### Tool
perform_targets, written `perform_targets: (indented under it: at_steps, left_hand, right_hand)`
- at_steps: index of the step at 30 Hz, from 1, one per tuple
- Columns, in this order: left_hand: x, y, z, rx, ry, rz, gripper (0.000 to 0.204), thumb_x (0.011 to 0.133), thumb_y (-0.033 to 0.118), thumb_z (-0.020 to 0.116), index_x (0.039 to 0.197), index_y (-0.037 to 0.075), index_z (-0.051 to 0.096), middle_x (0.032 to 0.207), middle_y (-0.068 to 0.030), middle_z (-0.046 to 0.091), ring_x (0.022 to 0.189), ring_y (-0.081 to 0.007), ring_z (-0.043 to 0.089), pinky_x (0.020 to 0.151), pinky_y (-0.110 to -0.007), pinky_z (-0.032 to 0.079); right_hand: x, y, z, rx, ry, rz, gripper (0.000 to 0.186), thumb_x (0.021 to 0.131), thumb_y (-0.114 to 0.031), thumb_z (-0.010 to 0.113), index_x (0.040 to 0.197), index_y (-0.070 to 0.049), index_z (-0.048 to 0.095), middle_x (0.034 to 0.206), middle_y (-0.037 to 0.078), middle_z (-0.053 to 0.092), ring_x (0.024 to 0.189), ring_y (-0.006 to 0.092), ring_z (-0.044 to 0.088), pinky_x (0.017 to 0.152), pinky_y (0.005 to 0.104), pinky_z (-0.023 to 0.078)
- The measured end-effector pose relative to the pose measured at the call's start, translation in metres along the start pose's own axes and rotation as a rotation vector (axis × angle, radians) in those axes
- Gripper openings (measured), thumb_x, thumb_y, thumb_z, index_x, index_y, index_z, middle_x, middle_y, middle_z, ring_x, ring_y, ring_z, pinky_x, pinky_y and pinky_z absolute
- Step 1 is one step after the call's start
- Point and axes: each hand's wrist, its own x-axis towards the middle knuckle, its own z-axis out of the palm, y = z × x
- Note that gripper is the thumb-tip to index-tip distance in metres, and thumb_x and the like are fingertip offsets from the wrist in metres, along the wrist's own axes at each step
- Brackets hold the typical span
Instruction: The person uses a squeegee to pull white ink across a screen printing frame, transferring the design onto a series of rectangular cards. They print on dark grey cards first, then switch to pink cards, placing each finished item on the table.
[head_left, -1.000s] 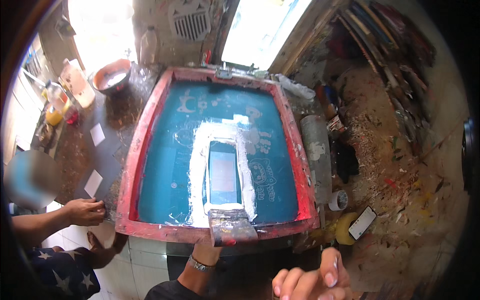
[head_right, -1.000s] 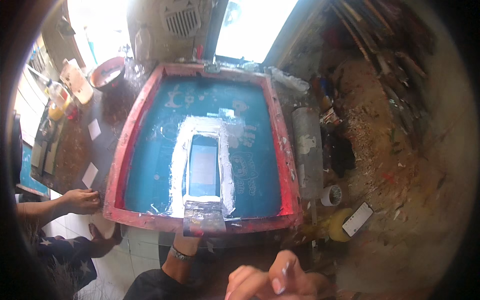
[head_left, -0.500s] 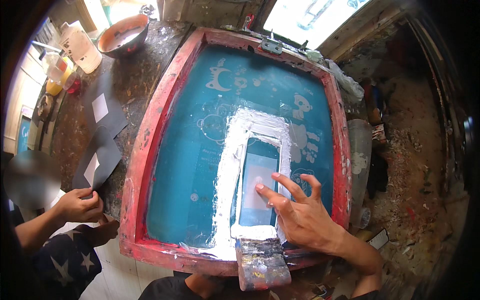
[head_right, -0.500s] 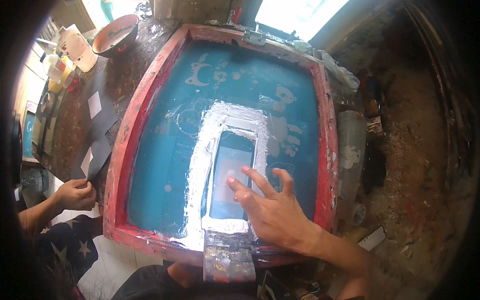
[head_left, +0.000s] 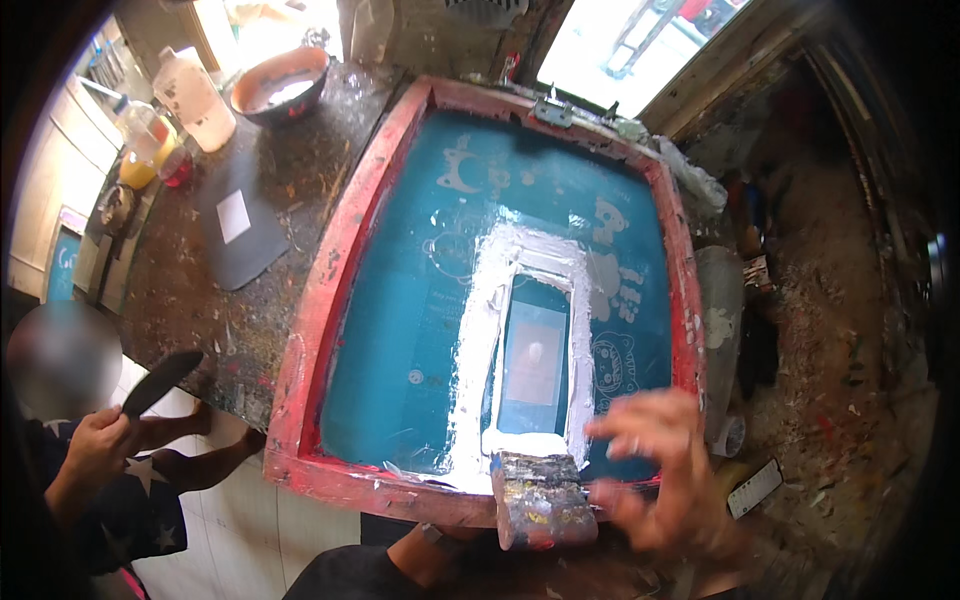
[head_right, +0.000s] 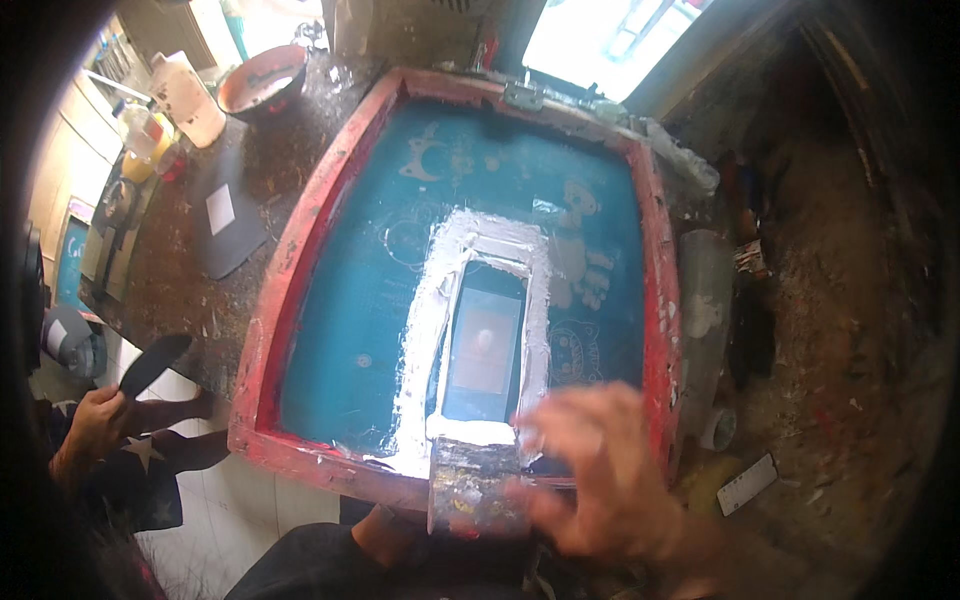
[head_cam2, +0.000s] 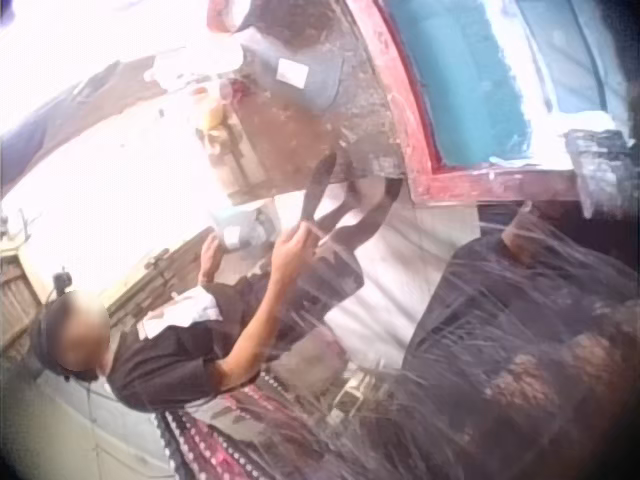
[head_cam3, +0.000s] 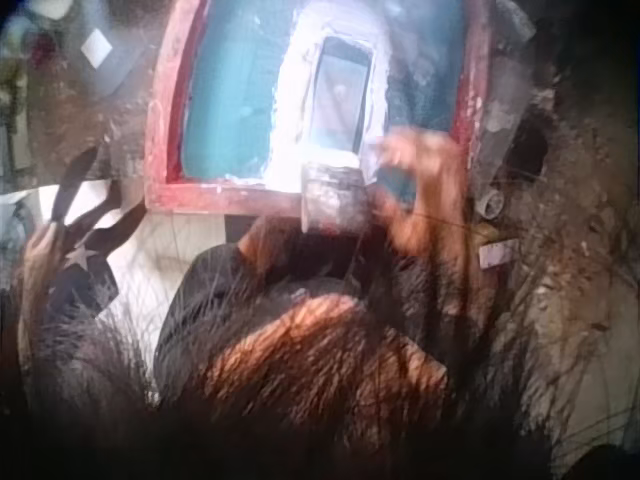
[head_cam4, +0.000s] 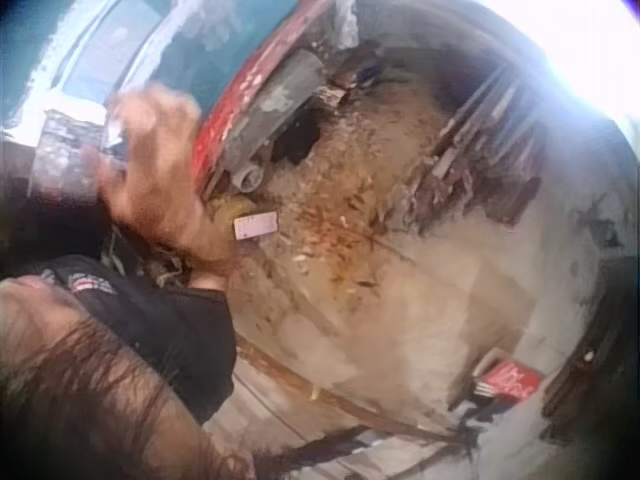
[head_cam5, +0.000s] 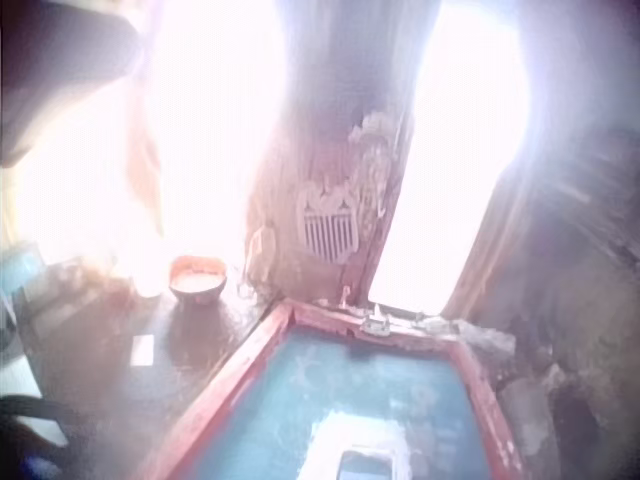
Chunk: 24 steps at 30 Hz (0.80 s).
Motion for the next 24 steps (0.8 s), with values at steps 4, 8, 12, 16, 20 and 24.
perform_targets:
  at_steps: [4, 8, 12, 16, 20, 24]
  left_hand:
    - [0.003, -0.007, -0.006, -0.246, -0.073, 0.012, 0.032, 0.108, 0.016, 0.053, 0.137, 0.002, 0.05, 0.13, -0.0132, 0.06, 0.12, -0.0258, 0.06, 0.103, -0.042, 0.054]
    - [0.013, -0.015, -0.012, -0.794, -0.103, 0.133, 0.03, 0.109, 0.015, 0.052, 0.136, 0.002, 0.051, 0.129, -0.0127, 0.061, 0.119, -0.0253, 0.062, 0.102, -0.042, 0.055]
    - [0.006, 0.053, -0.033, -1.332, 0.209, 0.239, 0.029, 0.109, 0.014, 0.051, 0.134, 0.002, 0.051, 0.127, -0.0122, 0.062, 0.117, -0.0248, 0.063, 0.101, -0.041, 0.056]
    - [-0.047, 0.122, -0.055, -1.004, 0.677, 0.178, 0.04, 0.108, 0.018, 0.055, 0.139, -0.003, 0.038, 0.124, -0.016, 0.063, 0.117, -0.0307, 0.065, 0.097, -0.047, 0.061]
    - [-0.07, 0.011, -0.077, -0.669, 0.582, -0.081, 0.043, 0.107, 0.012, 0.057, 0.141, -0.005, 0.037, 0.129, -0.0181, 0.061, 0.115, -0.031, 0.067, 0.092, -0.047, 0.063]
    - [-0.074, 0.014, -0.082, -0.298, 0.574, -0.244, 0.038, 0.106, 0.016, 0.064, 0.131, -0.008, 0.049, 0.112, -0.0156, 0.07, 0.097, -0.0219, 0.072, 0.085, -0.036, 0.061]
  right_hand:
    - [-0.038, -0.053, 0.04, -0.309, 0.159, -0.064, 0.064, 0.101, -0.057, 0.061, 0.137, -0.005, 0.054, 0.12, 0.013, 0.064, 0.101, 0.0286, 0.064, 0.083, 0.0451, 0.055]
    - [-0.047, -0.056, 0.08, -0.438, 0.468, -0.074, 0.057, 0.088, -0.037, 0.082, 0.126, -0.005, 0.055, 0.111, 0.012, 0.061, 0.102, 0.0322, 0.059, 0.089, 0.0454, 0.049]
    - [-0.001, -0.043, 0.043, -0.507, 0.616, -0.152, 0.053, 0.086, -0.043, 0.084, 0.115, -0.005, 0.061, 0.097, 0.011, 0.062, 0.083, 0.029, 0.061, 0.074, 0.0441, 0.045]
    - [-0.019, -0.039, 0.062, -0.529, 0.556, -0.166, 0.044, 0.089, -0.042, 0.081, 0.109, -0.008, 0.063, 0.092, 0.005, 0.064, 0.084, 0.0248, 0.062, 0.074, 0.0429, 0.044]
    - [-0.012, -0.027, 0.077, -0.485, 0.232, -0.005, 0.03, 0.093, -0.035, 0.075, 0.104, -0.01, 0.066, 0.093, 0.006, 0.071, 0.091, 0.0279, 0.07, 0.078, 0.0461, 0.049]
    - [-0.004, -0.004, 0.077, -0.171, -0.128, 0.274, 0.021, 0.091, -0.018, 0.07, 0.108, -0.007, 0.064, 0.096, 0.019, 0.074, 0.095, 0.0405, 0.072, 0.084, 0.0537, 0.054]
